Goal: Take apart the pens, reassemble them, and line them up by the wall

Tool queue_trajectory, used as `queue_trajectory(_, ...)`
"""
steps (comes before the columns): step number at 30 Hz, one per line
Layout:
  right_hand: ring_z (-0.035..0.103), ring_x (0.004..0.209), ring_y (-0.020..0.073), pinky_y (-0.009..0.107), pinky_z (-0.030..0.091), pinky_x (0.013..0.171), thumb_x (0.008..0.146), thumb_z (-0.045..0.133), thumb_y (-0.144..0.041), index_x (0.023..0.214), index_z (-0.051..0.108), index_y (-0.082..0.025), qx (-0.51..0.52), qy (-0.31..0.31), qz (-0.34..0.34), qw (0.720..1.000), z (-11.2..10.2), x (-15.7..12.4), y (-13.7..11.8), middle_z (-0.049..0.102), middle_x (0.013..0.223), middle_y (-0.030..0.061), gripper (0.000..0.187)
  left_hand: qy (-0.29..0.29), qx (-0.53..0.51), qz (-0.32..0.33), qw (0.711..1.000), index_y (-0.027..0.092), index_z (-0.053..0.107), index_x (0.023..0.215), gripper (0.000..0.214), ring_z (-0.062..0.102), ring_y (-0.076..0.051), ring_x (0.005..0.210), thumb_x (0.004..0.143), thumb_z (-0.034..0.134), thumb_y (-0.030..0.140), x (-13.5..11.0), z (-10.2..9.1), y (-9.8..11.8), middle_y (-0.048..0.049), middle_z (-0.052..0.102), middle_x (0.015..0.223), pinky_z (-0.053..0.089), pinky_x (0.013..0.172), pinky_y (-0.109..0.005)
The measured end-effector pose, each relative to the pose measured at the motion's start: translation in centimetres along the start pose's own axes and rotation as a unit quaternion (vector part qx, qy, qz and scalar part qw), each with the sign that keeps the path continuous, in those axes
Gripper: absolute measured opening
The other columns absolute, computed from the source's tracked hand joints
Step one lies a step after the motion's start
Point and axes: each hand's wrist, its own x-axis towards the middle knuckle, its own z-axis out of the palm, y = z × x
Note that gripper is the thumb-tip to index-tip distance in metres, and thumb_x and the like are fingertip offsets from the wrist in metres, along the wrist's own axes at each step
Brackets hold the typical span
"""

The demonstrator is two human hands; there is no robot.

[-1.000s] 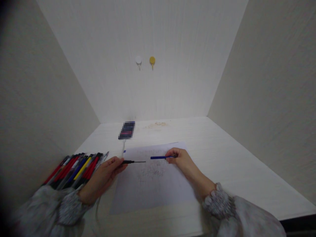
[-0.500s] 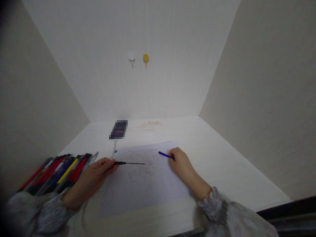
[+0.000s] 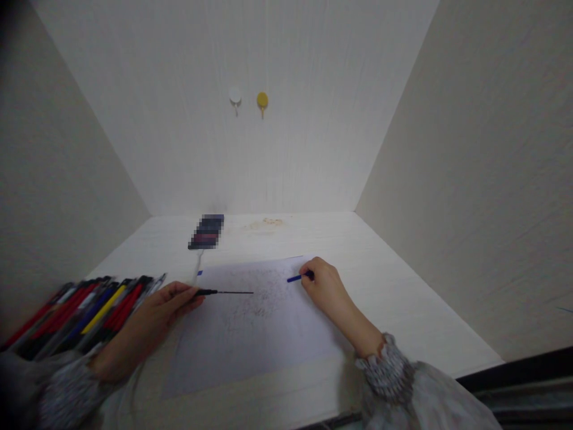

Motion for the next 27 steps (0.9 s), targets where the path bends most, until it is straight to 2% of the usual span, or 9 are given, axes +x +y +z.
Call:
queue_trajectory(3,0.051,0.061,0.0137,0.023,0.036,0.054,0.064,0.047,-0.017,0.066,0.055,-0.017,-0.016,0.015,0.049,0.999,0.0,-0.1,0.9,0.058,0.067,0.0027,0.009,0.006,0.012,-0.002,1.000,0.016,0.057,0.065,0.007,0.058,-0.010,0.071,0.065,0.061,0.021,0.0,0.1,0.1,0.0016,0.061,0.069,0.046,0.075,-0.021)
queue_trajectory(6,0.051,0.057,0.0137,0.023,0.035,0.052,0.064,0.046,-0.019,0.061,0.051,-0.017,-0.033,-0.006,0.084,0.996,0.3,-0.3,1.9,0.058,0.062,0.0024,0.006,0.007,0.018,-0.009,1.000,0.016,0.057,0.064,0.006,0.059,-0.012,0.071,0.065,0.061,0.020,-0.2,0.2,0.2,0.0010,0.061,0.069,0.047,0.075,-0.024)
queue_trajectory(11,0.052,0.057,0.0142,0.023,0.033,0.052,0.067,0.045,-0.017,0.063,0.054,-0.017,-0.070,-0.085,0.065,0.992,1.2,-0.8,2.2,0.059,0.061,0.0039,0.010,0.000,0.015,-0.019,1.000,0.017,0.058,0.063,0.005,0.058,-0.013,0.072,0.064,0.062,0.020,-0.3,0.1,0.2,0.0011,0.061,0.070,0.047,0.075,-0.025)
queue_trajectory(13,0.053,0.060,0.0148,0.024,0.034,0.055,0.068,0.045,-0.017,0.064,0.055,-0.017,-0.086,-0.093,0.047,0.991,1.3,-0.9,1.8,0.060,0.065,0.0048,0.011,-0.009,0.013,-0.018,1.000,0.017,0.058,0.064,0.006,0.058,-0.013,0.073,0.065,0.062,0.021,-0.3,0.1,0.1,0.0011,0.060,0.070,0.047,0.076,-0.025)
queue_trajectory(19,0.051,0.066,0.0149,0.025,0.036,0.061,0.074,0.042,-0.020,0.070,0.057,-0.016,-0.093,-0.046,-0.040,0.994,1.5,-0.6,-0.9,0.058,0.071,0.0054,0.016,-0.027,0.001,-0.024,0.999,0.016,0.057,0.065,0.007,0.057,-0.011,0.071,0.066,0.061,0.021,-0.4,0.1,0.0,0.0014,0.059,0.069,0.047,0.072,-0.020)
queue_trajectory(23,0.051,0.070,0.0151,0.025,0.036,0.064,0.076,0.042,-0.020,0.074,0.060,-0.016,-0.063,-0.060,-0.087,0.992,2.7,-0.4,-4.1,0.058,0.072,0.0053,0.018,-0.023,-0.010,-0.026,0.999,0.016,0.056,0.064,0.008,0.057,-0.012,0.069,0.065,0.062,0.021,-0.6,0.2,0.1,0.0010,0.058,0.067,0.047,0.072,-0.022)
queue_trajectory(27,0.051,0.076,0.0148,0.025,0.037,0.069,0.078,0.042,-0.025,0.088,0.061,-0.017,-0.017,-0.081,-0.131,0.988,4.7,-0.1,-6.7,0.057,0.079,0.0061,0.023,-0.027,-0.011,-0.024,0.999,0.016,0.056,0.064,0.008,0.057,-0.011,0.069,0.066,0.062,0.021,-0.6,0.3,0.0,0.0010,0.059,0.068,0.047,0.073,-0.021)
